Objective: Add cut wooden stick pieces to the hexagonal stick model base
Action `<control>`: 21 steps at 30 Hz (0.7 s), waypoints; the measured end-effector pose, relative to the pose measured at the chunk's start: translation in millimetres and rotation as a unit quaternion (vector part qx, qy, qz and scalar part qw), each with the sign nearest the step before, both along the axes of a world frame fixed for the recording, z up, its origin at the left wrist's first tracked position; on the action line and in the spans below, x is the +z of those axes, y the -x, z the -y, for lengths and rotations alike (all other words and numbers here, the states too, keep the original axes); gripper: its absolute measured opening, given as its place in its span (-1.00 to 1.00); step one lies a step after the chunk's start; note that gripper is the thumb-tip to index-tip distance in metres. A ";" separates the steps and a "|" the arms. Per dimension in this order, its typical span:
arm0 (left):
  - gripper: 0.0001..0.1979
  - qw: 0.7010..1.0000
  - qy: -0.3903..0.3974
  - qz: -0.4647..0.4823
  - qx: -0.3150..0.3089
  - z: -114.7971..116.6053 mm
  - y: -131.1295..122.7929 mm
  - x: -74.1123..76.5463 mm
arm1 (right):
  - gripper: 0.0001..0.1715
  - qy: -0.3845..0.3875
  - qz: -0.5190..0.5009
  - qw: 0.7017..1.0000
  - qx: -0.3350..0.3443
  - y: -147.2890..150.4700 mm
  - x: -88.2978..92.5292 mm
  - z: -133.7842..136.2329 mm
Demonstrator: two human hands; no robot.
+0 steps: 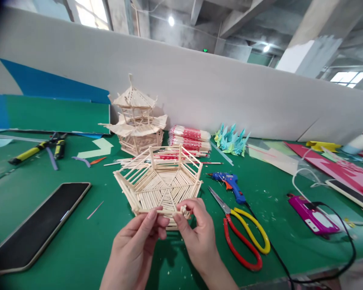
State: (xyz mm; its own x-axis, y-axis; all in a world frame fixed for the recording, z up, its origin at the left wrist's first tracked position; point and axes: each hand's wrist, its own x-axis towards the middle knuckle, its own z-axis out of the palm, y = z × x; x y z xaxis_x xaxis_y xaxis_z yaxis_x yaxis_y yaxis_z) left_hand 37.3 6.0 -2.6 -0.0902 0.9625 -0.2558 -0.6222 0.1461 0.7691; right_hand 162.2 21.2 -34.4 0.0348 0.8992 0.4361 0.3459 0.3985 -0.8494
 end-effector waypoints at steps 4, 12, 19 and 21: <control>-0.81 1.000 0.002 0.007 0.004 -0.3 0.1 0.7 | -0.93 -0.003 -0.002 1.000 0.015 -0.3 2.7 -1.9; -0.81 1.000 0.000 0.007 0.012 -1.9 2.2 -0.7 | -0.96 -0.017 -0.014 0.999 0.050 -0.2 4.8 -6.3; -0.82 1.000 0.008 0.003 -0.010 -4.3 1.3 1.4 | -0.97 -0.025 -0.018 0.997 0.074 -3.1 2.4 -8.4; -0.81 1.000 0.017 0.002 -0.022 -4.8 -0.5 1.2 | -0.94 -0.028 -0.013 0.996 0.081 -4.1 1.1 -8.9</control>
